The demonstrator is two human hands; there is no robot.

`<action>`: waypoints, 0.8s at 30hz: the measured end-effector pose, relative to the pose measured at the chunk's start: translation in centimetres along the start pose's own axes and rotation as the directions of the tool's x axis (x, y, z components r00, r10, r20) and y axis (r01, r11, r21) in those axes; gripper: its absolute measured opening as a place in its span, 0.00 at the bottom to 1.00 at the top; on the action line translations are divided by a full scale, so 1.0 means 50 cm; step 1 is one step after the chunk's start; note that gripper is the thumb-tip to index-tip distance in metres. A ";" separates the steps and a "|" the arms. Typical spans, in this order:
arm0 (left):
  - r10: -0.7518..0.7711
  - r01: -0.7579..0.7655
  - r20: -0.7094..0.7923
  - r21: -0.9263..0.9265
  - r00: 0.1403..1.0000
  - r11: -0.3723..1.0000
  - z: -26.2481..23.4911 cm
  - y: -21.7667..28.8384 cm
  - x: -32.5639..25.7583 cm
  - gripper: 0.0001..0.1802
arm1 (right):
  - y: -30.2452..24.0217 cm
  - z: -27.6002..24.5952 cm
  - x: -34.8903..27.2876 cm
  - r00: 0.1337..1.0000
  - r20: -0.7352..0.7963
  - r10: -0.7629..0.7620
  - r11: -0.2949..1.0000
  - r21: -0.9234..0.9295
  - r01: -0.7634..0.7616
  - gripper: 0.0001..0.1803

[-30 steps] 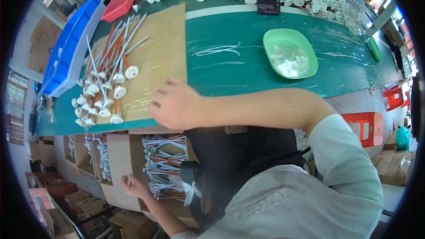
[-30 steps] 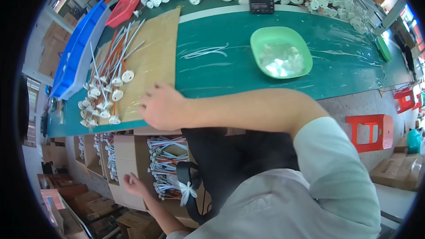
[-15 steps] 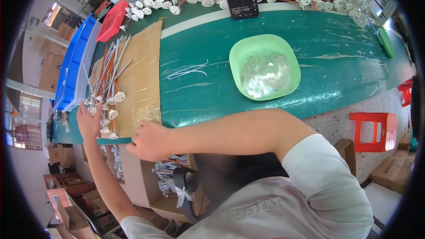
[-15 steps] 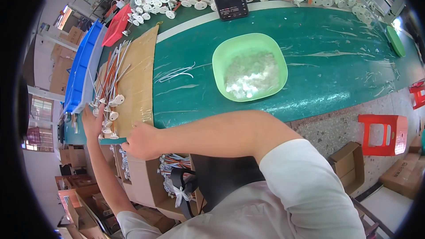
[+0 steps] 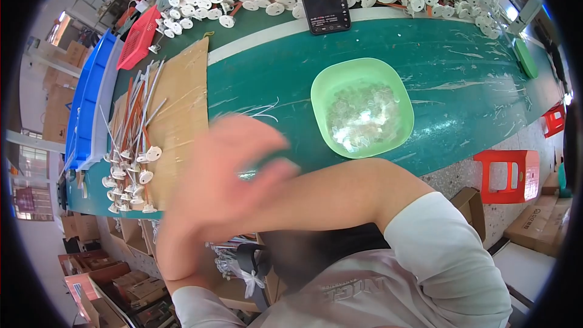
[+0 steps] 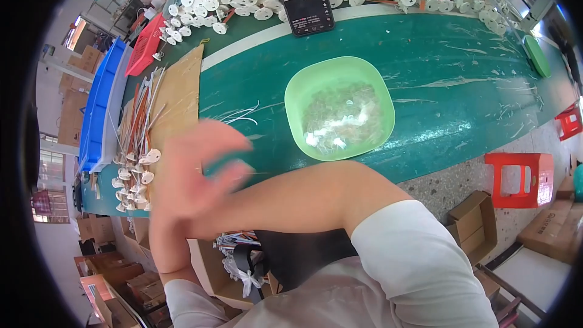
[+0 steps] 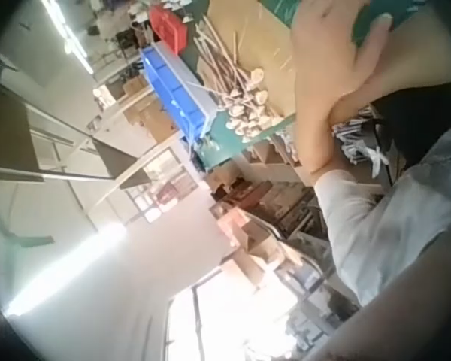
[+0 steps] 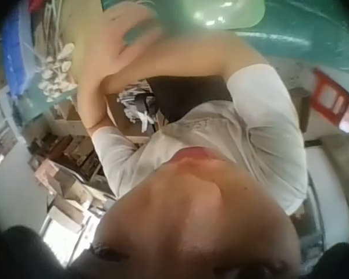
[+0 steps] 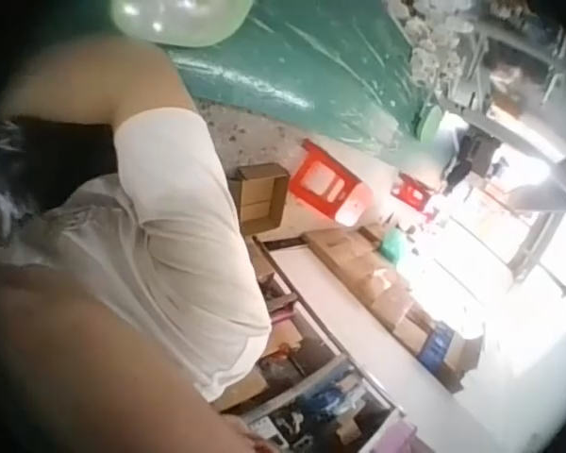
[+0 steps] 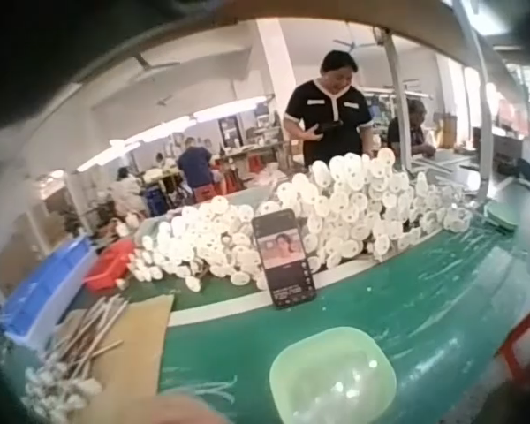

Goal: Gathering multiple stem-like components, bundling them together with a band, and placing the bundles into a cardboard box.

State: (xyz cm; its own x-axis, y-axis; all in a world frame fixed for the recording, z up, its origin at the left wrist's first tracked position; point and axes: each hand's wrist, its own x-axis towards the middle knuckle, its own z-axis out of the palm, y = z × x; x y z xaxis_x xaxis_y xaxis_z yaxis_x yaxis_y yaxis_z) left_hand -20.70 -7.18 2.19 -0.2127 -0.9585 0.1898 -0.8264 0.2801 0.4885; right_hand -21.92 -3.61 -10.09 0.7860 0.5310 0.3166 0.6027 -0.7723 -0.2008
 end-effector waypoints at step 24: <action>0.194 -0.185 0.117 -0.083 0.974 0.979 0.038 0.026 0.000 0.18 | 0.010 0.102 0.013 0.992 -0.110 0.063 0.998 0.006 -0.063 0.09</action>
State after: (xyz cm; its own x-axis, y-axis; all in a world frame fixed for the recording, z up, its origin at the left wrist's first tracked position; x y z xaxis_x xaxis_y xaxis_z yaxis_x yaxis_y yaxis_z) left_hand -22.75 -6.91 1.19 -0.4284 -0.8855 0.1801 -0.7265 0.4560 0.5141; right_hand -20.42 -1.86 -14.72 0.8024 0.4397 0.4036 0.5529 -0.8021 -0.2256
